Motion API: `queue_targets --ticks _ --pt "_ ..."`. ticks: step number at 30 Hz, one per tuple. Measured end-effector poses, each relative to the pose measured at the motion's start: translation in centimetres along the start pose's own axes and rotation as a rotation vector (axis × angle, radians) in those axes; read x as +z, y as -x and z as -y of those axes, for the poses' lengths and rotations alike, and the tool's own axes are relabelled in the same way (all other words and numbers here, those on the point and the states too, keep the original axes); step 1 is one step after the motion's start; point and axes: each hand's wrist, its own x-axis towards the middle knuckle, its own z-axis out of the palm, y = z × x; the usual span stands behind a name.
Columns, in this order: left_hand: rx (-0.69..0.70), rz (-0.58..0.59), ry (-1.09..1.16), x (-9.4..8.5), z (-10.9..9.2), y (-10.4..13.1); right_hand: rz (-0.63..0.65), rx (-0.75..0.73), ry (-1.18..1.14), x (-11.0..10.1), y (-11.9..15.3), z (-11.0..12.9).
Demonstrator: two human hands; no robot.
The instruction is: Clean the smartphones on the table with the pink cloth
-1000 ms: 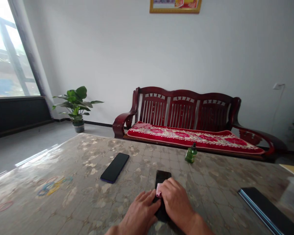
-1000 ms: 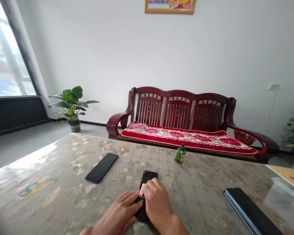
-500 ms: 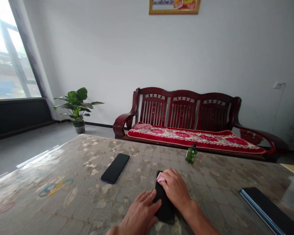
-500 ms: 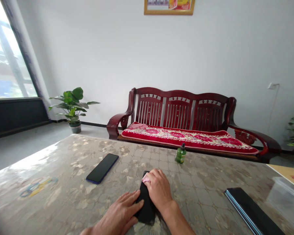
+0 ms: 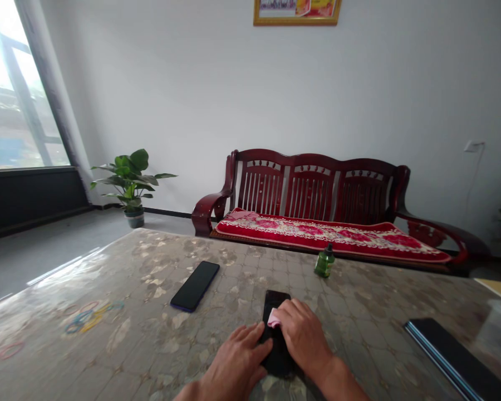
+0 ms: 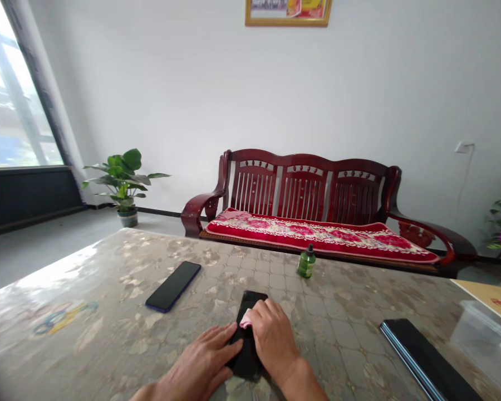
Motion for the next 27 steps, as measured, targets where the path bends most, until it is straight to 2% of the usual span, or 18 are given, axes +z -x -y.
queue_targets --ticks 6,13,18,22,27 --pt "0.013 0.004 -0.022 -0.3 0.9 -0.1 -0.094 0.084 0.055 0.3 -1.2 -1.6" --pt "0.051 -0.040 -0.007 -0.8 1.3 -0.4 -0.067 -0.065 0.015 0.1 0.4 0.8" --pt "0.030 -0.038 -0.024 -0.4 1.5 -0.5 -0.119 0.046 0.087 0.3 -0.6 -0.3" --pt "-0.069 -0.089 -0.058 0.6 0.6 -1.0 -0.127 0.138 0.116 0.1 -1.1 -1.6" --pt "-0.181 -0.137 -0.138 1.6 -1.7 -1.9 -0.073 0.202 0.077 -0.3 -0.9 -1.7"
